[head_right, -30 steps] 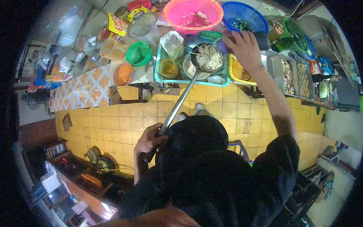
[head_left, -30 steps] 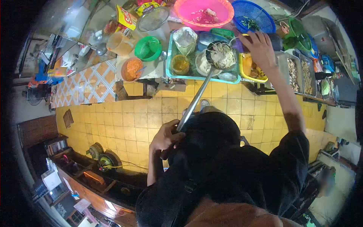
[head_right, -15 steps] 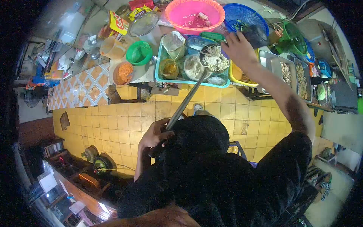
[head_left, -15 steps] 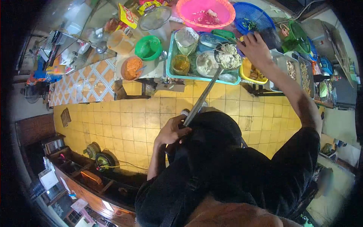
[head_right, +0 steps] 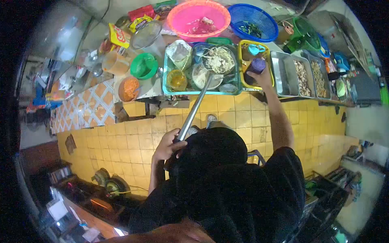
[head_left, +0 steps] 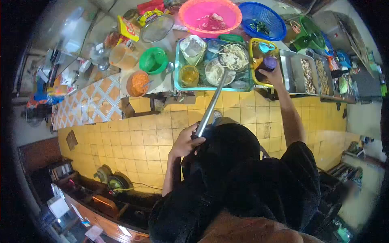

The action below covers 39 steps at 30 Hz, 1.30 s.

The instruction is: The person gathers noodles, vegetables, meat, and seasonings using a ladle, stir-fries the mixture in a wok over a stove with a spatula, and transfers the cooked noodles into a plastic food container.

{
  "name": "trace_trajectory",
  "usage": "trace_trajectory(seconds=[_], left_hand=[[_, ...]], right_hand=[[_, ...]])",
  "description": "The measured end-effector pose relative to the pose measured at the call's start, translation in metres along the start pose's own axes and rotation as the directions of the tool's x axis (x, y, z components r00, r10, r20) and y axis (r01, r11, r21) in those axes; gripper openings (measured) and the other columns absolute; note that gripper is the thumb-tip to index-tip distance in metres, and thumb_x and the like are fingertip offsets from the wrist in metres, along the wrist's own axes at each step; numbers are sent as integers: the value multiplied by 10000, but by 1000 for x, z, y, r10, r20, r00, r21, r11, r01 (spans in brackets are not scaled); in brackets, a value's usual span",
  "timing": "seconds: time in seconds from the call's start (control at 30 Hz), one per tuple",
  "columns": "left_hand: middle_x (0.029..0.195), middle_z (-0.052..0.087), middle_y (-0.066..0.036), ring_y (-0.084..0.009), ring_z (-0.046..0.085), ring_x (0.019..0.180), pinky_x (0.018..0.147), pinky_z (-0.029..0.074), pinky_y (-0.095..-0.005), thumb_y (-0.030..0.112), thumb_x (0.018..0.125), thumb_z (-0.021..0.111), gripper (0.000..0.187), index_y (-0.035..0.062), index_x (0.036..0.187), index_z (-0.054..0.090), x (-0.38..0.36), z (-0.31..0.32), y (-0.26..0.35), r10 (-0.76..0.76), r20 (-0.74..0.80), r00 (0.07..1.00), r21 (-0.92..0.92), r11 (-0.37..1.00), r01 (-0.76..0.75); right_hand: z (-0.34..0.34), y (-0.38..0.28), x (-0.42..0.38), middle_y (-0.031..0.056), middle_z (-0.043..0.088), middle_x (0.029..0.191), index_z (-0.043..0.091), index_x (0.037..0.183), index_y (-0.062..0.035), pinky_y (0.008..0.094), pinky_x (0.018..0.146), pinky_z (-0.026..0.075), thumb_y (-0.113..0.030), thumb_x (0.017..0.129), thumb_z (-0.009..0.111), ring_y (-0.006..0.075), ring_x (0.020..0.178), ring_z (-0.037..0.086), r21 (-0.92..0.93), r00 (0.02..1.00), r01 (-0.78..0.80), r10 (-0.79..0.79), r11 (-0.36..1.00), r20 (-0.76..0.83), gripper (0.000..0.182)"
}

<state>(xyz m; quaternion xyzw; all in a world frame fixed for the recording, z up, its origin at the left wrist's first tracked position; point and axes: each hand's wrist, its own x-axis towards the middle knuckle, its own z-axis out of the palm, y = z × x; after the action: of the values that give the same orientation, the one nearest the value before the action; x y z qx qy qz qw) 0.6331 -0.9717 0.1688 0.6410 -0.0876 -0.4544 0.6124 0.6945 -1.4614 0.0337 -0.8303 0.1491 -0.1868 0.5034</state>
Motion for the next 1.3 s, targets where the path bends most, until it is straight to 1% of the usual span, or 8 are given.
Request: trace_trajectory(seconds=[0.43,0.57,0.7,0.97,1.1,1.17,1.23,1.3], left_hand=[[551,451,-14,-113,493,421,389,391,-275,15,837,593,141,28,880,459,41,12,20,-48,-4,999,104,993,48],[589,443,-8,-106,480,416,390,381,-258,11,842,597,155,15,928,468,73,47,47,-42,-3,999,75,996,42],[581,430,0,-106,455,393,385,370,-253,23,824,603,180,8,947,471,125,92,66,-40,-22,999,73,996,42],[634,480,-38,-106,441,374,354,351,-239,88,768,652,284,-20,961,473,253,215,136,-41,-10,999,-85,996,40],[636,498,-61,-120,454,369,350,363,-243,109,742,675,345,-32,973,462,308,260,156,-91,-21,996,-94,992,89],[634,503,-70,-128,459,370,342,365,-245,97,735,675,356,-34,981,454,324,263,160,-104,-2,995,-166,981,102],[636,508,-72,-128,462,369,336,369,-246,107,734,680,364,-31,982,451,340,277,171,-85,1,996,-138,987,84],[639,514,-72,-129,466,368,330,373,-249,125,741,678,361,-28,976,451,354,283,175,-75,-10,997,-114,991,73]], right_hand=[[-24,28,-41,103,507,1250,362,1308,-38,359,985,442,-71,638,868,197,1147,516,379,998,-66,63,923,20,840],[-86,24,-45,148,316,1434,197,1447,-84,429,1024,396,-128,663,860,293,1260,435,68,999,-43,41,997,21,1028],[-191,47,-15,133,395,1417,273,1451,-83,400,957,450,-154,785,748,264,1206,500,451,986,-161,122,878,114,821],[-436,218,85,187,569,1199,485,1227,45,354,917,448,-289,827,741,258,1100,560,-37,657,-134,61,990,-752,580],[-565,301,130,172,612,1086,506,1162,68,347,890,464,-433,654,856,242,1004,597,-256,403,-613,18,747,-915,795],[-603,366,131,201,615,1065,486,1169,86,370,900,460,-497,629,850,278,1007,602,-299,422,-547,-50,782,-905,874],[-636,376,148,277,557,1197,372,1306,56,428,950,439,-584,543,852,394,1126,550,-182,423,-802,326,570,-845,1105],[-640,393,158,278,546,1219,357,1304,75,439,966,430,-583,501,870,413,1142,534,-201,425,-702,175,683,-888,1157]])
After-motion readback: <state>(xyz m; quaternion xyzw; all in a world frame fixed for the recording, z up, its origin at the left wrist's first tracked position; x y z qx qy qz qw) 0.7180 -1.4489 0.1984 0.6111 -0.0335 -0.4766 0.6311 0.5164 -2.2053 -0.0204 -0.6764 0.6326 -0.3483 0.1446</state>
